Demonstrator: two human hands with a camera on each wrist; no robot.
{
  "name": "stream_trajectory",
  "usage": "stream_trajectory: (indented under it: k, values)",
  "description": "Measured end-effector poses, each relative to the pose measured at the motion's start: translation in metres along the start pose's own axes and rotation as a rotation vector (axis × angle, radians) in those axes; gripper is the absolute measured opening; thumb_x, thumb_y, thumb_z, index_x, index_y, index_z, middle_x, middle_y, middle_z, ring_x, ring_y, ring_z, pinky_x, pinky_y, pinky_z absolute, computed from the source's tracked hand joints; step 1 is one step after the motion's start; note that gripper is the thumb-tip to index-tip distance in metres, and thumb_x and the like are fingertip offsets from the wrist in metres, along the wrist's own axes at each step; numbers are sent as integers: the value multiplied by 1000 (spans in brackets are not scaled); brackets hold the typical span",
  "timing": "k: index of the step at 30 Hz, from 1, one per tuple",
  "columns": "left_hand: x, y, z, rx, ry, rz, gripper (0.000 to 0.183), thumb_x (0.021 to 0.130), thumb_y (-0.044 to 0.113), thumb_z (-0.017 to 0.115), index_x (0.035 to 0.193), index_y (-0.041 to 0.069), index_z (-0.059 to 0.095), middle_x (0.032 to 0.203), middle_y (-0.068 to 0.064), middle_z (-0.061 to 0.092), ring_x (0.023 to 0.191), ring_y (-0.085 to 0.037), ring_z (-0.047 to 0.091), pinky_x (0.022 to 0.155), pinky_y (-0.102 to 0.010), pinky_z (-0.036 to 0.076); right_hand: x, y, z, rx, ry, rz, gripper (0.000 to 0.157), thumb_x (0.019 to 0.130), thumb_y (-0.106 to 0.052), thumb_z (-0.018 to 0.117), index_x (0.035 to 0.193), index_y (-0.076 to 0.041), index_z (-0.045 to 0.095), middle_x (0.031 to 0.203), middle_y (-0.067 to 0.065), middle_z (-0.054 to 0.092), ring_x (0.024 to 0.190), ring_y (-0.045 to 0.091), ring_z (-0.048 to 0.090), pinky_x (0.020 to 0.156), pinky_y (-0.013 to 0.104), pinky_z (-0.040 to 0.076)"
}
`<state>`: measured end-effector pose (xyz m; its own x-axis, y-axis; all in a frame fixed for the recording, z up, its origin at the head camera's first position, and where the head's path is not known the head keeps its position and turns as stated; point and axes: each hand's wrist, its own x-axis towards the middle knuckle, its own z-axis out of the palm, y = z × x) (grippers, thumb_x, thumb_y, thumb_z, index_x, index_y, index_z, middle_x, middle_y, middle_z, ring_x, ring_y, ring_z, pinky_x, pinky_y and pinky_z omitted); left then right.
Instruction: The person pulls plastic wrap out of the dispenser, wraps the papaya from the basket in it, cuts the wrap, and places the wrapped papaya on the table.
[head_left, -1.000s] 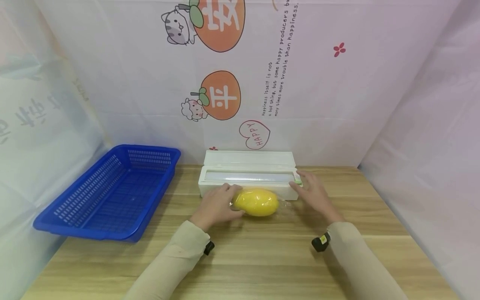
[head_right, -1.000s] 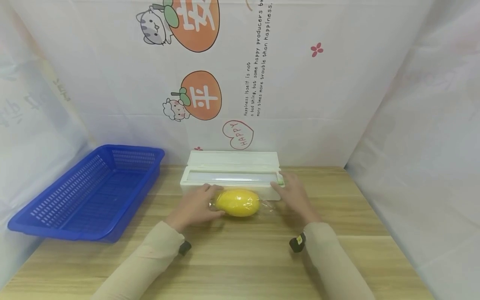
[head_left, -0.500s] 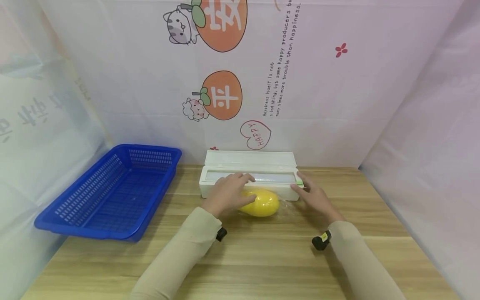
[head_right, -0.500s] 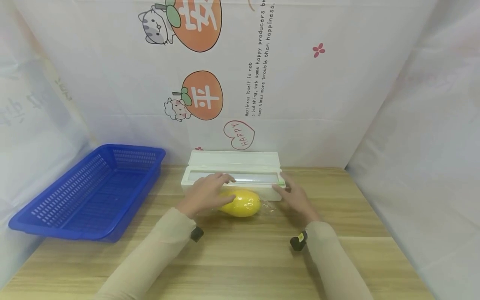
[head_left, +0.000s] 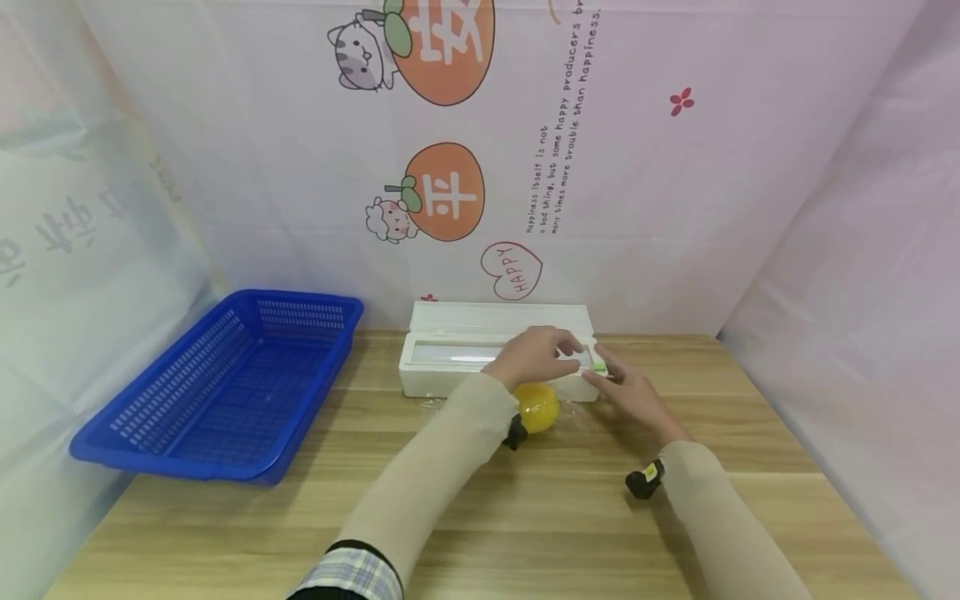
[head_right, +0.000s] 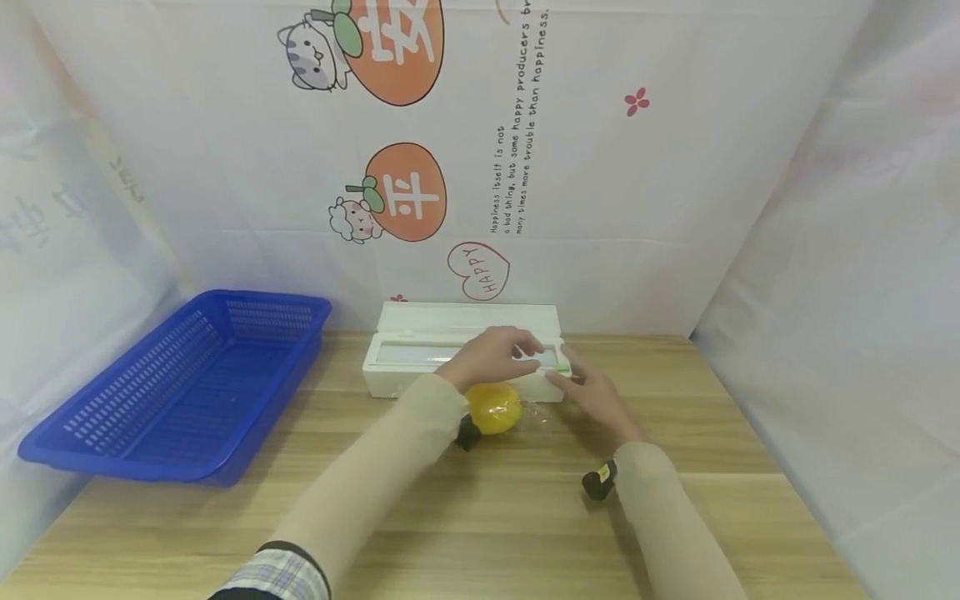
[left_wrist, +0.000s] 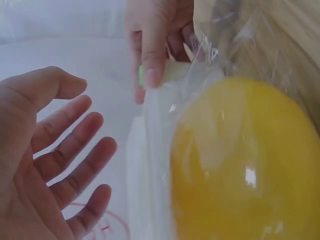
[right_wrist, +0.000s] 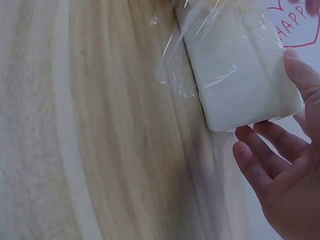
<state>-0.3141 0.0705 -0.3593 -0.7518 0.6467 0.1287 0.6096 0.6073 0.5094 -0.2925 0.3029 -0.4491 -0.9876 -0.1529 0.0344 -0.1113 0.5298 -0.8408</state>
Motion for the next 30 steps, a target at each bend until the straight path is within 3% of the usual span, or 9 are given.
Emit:
stream_trajectory:
  k: [6,13,20,30]
  values:
    - [22,6,20,5,9,-38,31,97,35,67,122,17,71,115,6,71,105,-8,63,89,-23,50,1,2,0,-8,14,-45,76,97,-52,61,160,-28,26,162,14,27,129,42,49,98,52,49]
    - [34,16,38,103,31,-135,28,94,39,67,115,23,76,108,9,71,97,-8,64,78,-25,51,-3,3,-2,-98,17,-141,67,104,-36,54,160,-17,23,161,22,24,124,49,51,98,58,47]
    - [38,27,45,258,89,-230,21,94,43,67,106,30,78,101,16,72,89,-6,64,72,-27,50,-5,1,-3,-125,31,-126,66,104,-38,55,160,-21,25,158,23,31,116,44,58,92,54,51]
    - [39,25,47,264,83,-271,17,97,39,66,98,27,78,96,14,72,83,-7,62,70,-27,51,0,0,-1,-222,26,-159,69,104,-42,53,160,-14,23,145,29,46,107,39,65,90,53,53]
